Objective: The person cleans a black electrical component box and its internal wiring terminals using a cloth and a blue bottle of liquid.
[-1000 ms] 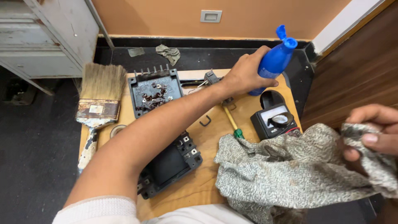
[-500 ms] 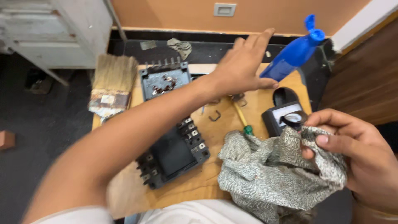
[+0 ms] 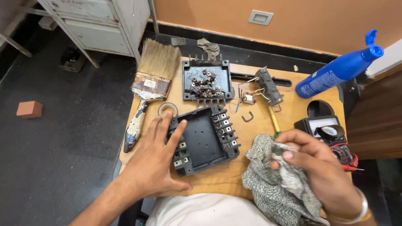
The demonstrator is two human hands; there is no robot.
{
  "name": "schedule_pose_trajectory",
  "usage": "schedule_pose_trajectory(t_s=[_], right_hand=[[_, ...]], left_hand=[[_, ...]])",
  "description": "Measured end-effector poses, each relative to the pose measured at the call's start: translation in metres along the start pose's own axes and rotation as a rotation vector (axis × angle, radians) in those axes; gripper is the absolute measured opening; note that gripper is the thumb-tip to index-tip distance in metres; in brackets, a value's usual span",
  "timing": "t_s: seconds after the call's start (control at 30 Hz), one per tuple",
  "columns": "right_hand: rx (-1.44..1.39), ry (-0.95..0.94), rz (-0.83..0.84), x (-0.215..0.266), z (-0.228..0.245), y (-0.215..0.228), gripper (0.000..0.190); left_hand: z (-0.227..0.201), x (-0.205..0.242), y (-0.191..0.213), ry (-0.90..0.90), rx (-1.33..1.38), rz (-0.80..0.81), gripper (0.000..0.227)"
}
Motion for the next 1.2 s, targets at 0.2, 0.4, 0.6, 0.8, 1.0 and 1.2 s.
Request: schedule_pose_trajectory(t_s=[0.2,0.4,0.6,0.8,1.0,1.2], right_hand=[[0.072,0.059,0.025,-0.011,-0.005,-0.015,0.022],[0.091,0.045,-0.001,-0.012,-0.006,-0.017,0.025],[0.214,0.100,-0.028,-0.005,0.002,-0.014,0.028],[0.068,0.216,0.113,0.009,0.007,-0.017,0.041],[0.338,0.356,-0.079,0.011,0.015,-0.018,0.031],[0.915,0.755,-0.351,0.022,0.048,-0.054,0.029]], left_hand=[[0.005,-0.004,-0.010,-0.075,0.101,-0.148,0.140],[0.007,-0.001,-0.013,-0.126,0.167,-0.278,0.128],[-0.003,0.009,-0.008,-0.130,0.298,-0.408,0.118],[0.009,0.011,-0.006,0.027,0.501,-0.443,0.103],[0.013,0.011,-0.036,0.387,1.321,-0.250,0.076],[0.005,0.005,-0.038,0.502,1.442,-0.237,0.071]])
Point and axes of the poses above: each hand's wrist, its own x-axis away from the middle knuckle, its own y-axis out of the back of the hand, z = x × y, the point moved 7 cm from there along -x, towards the middle knuckle, and after that the axes turned 2 degrees about -z, right-handed, at the moved point
